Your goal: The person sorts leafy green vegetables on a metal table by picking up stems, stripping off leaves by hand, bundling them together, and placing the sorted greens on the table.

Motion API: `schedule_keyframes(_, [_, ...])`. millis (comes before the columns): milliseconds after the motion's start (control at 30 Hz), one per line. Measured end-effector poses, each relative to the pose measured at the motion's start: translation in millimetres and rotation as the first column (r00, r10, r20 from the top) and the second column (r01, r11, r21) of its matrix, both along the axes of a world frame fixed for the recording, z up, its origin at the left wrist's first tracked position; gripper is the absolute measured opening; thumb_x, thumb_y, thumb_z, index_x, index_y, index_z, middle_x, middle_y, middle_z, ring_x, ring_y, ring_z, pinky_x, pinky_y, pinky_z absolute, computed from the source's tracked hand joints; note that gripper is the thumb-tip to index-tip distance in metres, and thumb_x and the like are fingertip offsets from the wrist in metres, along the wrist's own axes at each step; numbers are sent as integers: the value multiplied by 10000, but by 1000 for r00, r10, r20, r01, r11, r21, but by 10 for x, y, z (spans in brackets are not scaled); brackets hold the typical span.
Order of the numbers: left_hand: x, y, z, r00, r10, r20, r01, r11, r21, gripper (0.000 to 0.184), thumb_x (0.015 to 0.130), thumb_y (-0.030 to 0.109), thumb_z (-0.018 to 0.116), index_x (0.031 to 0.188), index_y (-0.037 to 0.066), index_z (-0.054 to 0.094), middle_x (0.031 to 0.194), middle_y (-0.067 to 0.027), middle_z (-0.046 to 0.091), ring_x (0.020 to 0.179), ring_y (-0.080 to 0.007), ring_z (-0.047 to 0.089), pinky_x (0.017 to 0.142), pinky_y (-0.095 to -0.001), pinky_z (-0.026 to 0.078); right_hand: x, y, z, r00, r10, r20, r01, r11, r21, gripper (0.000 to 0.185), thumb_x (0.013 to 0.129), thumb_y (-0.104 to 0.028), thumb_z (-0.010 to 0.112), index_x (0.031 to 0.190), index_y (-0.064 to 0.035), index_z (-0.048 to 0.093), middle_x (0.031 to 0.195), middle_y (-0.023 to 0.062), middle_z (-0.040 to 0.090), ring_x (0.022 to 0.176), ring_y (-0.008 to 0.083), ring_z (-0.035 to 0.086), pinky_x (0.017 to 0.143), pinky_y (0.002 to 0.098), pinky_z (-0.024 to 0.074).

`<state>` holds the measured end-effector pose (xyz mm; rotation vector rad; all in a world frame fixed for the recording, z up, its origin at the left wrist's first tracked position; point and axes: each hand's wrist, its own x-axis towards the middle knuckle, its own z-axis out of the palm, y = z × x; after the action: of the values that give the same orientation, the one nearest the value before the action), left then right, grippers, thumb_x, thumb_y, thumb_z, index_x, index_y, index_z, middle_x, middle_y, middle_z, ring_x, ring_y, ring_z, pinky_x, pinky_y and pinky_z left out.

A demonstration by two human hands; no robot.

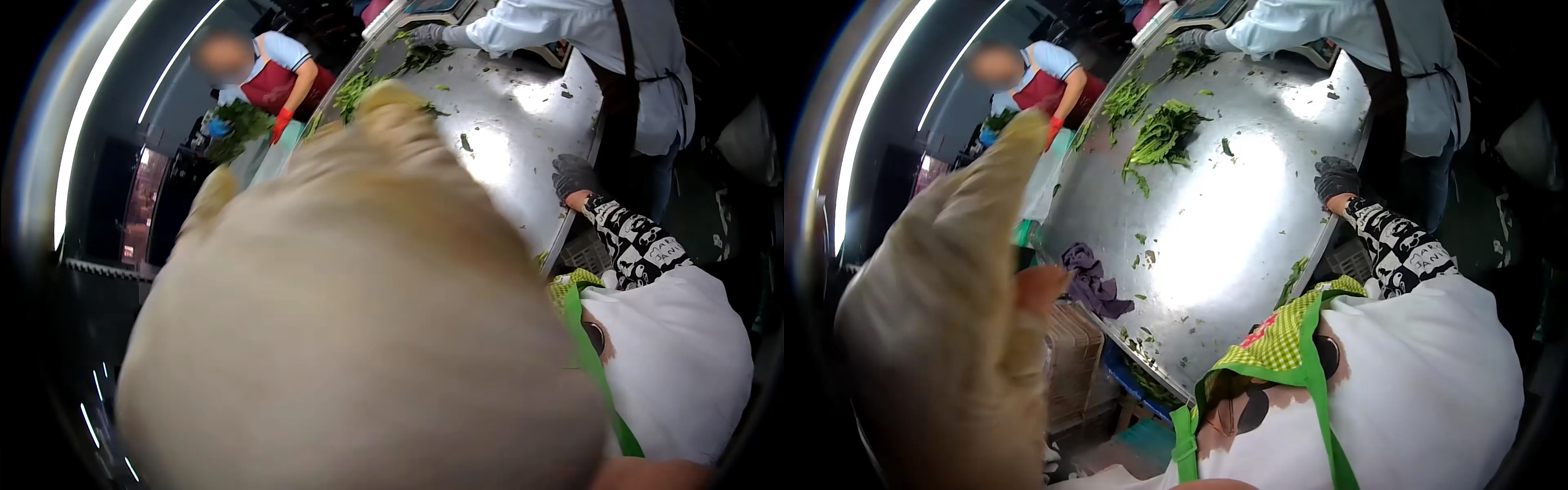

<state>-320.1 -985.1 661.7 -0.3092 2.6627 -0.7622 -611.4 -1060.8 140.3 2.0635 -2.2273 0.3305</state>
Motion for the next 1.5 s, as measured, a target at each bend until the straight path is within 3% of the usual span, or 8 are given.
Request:
schedule_keyframes(67, [-6, -8, 0, 1000, 9, -7, -9, 1000, 4, 556, 905, 371, 542, 1338, 32, 455, 1301, -175, 529, 1215, -303, 507, 1061, -452, 339, -90, -130, -695, 996, -1, -93, -7, 997, -81, 378, 835, -327, 562, 1140, -121, 649, 1270, 91, 578, 1201, 250, 501, 1056, 384, 340])
schedule_keyframes(333, [-45, 26, -60, 998, -25, -54, 24, 1000, -10, 557, 912, 369, 531, 1343, 27, 446, 1300, -177, 525, 1205, -300, 512, 1053, -447, 348, 88, 39, 340, 996, -86, 18, 82, 984, 156, 409, 845, -388, 533, 1168, -158, 637, 1253, 75, 590, 1193, 232, 509, 1059, 375, 331])
schedule_keyframes(867, [-21, -95, -78, 998, -42, -40, 43, 999, 27, 557, 926, 366, 510, 1352, 17, 427, 1300, -181, 517, 1185, -296, 522, 1038, -437, 365, 5, -11, 99, 997, 18, 78, -9, 993, -116, 314, 800, -263, 593, 1034, -75, 685, 1156, 126, 633, 1114, 275, 556, 1006, 370, 397])
schedule_keyframes(1300, [-140, -55, -252, 989, -98, -114, 98, 995, -5, 557, 938, 363, 493, 1359, 8, 411, 1299, -185, 511, 1170, -292, 531, 1025, -429, 379, 54, 21, 200, 997, -27, 74, 29, 999, -21, 327, 796, -292, 580, 1061, -133, 688, 1200, 97, 621, 1147, 253, 543, 1030, 384, 369])
schedule_keyframes(1400, [-159, -15, -302, 985, -106, -138, 107, 994, -2, 557, 941, 363, 489, 1361, 6, 407, 1299, -185, 510, 1166, -292, 533, 1022, -428, 382, -99, -116, -330, 994, 34, 107, -19, 989, -145, 353, 819, -263, 569, 1106, -76, 654, 1193, 121, 619, 1153, 269, 543, 991, 403, 418])
schedule_keyframes(1433, [-168, -36, -290, 981, -114, -155, 113, 993, -19, 558, 942, 363, 487, 1362, 5, 406, 1299, -186, 509, 1165, -291, 533, 1021, -427, 383, -311, -277, -591, 655, 105, 749, -75, 994, -74, 357, 826, -264, 566, 1117, -74, 647, 1191, 120, 618, 1153, 267, 543, 984, 406, 424])
schedule_keyframes(1467, [-182, -60, -286, 978, -119, -169, 117, 993, -26, 558, 942, 362, 486, 1362, 5, 405, 1299, -186, 509, 1164, -291, 534, 1020, -426, 385, -515, -456, -970, -35, 58, 998, -179, 982, -64, 360, 833, -264, 562, 1127, -73, 640, 1190, 118, 618, 1154, 265, 543, 977, 409, 431])
schedule_keyframes(1500, [-201, -82, -277, 977, -125, -172, 124, 992, -21, 558, 943, 362, 485, 1363, 4, 404, 1299, -186, 508, 1162, -291, 535, 1019, -426, 386, -363, -478, -925, 203, 223, 953, 30, 972, -233, 356, 832, -271, 565, 1120, -78, 647, 1192, 121, 613, 1142, 269, 546, 970, 412, 437])
